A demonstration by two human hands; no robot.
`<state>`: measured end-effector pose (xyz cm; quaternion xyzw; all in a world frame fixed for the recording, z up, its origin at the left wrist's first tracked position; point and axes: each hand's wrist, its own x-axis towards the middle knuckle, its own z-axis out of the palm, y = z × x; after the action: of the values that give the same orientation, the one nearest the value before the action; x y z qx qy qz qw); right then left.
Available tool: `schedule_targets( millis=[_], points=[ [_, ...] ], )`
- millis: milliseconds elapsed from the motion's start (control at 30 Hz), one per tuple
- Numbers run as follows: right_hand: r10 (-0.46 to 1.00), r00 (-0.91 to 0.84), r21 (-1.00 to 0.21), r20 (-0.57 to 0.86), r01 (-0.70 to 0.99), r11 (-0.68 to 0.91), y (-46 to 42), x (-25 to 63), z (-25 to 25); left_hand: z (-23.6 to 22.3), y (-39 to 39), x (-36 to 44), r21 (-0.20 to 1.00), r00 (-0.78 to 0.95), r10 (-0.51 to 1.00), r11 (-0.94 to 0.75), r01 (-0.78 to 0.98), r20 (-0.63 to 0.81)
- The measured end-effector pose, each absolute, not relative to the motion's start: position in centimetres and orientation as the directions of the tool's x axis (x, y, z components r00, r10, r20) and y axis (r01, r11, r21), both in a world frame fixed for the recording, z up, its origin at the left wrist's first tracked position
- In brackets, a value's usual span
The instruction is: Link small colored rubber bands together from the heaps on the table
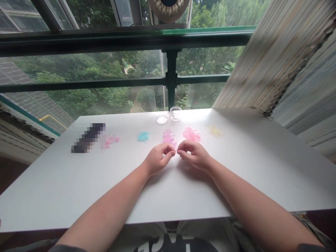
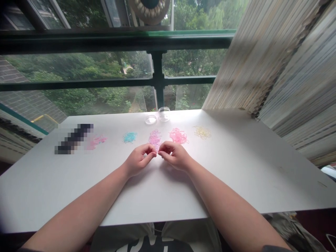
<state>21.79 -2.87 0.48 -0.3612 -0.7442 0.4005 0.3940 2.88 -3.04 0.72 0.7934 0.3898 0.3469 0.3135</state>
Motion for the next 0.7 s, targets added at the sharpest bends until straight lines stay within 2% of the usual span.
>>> schedule_targets(
  millis=[133, 367, 567, 700],
  points=[
    [0.861, -0.419, -0.891, 0.287, 0.215, 0.401, -2.7, 22.1, 0.5, 0.8, -2.9, 2.7, 0.762, 0.458, 0.837, -0.498, 0.413, 0.299],
    [0.886, -0.278, -0.896, 0.372, 0.144, 0.421, -1.9, 23.2, 0.5, 0.8, -2.8, 2.4, 0.784, 0.444, 0.859, -0.453, 0.424, 0.256],
    [0.845, -0.391, -0.847, 0.365, 0.238, 0.476, -2.3, 22.6, 0.5, 0.7, -3.0, 2.7, 0.793, 0.455, 0.857, -0.445, 0.416, 0.242],
    [0.84, -0.395, -0.812, 0.372, 0.299, 0.501, -2.5, 22.3, 0.7, 0.7, -2.9, 2.6, 0.801, 0.45, 0.863, -0.431, 0.415, 0.231]
  ],
)
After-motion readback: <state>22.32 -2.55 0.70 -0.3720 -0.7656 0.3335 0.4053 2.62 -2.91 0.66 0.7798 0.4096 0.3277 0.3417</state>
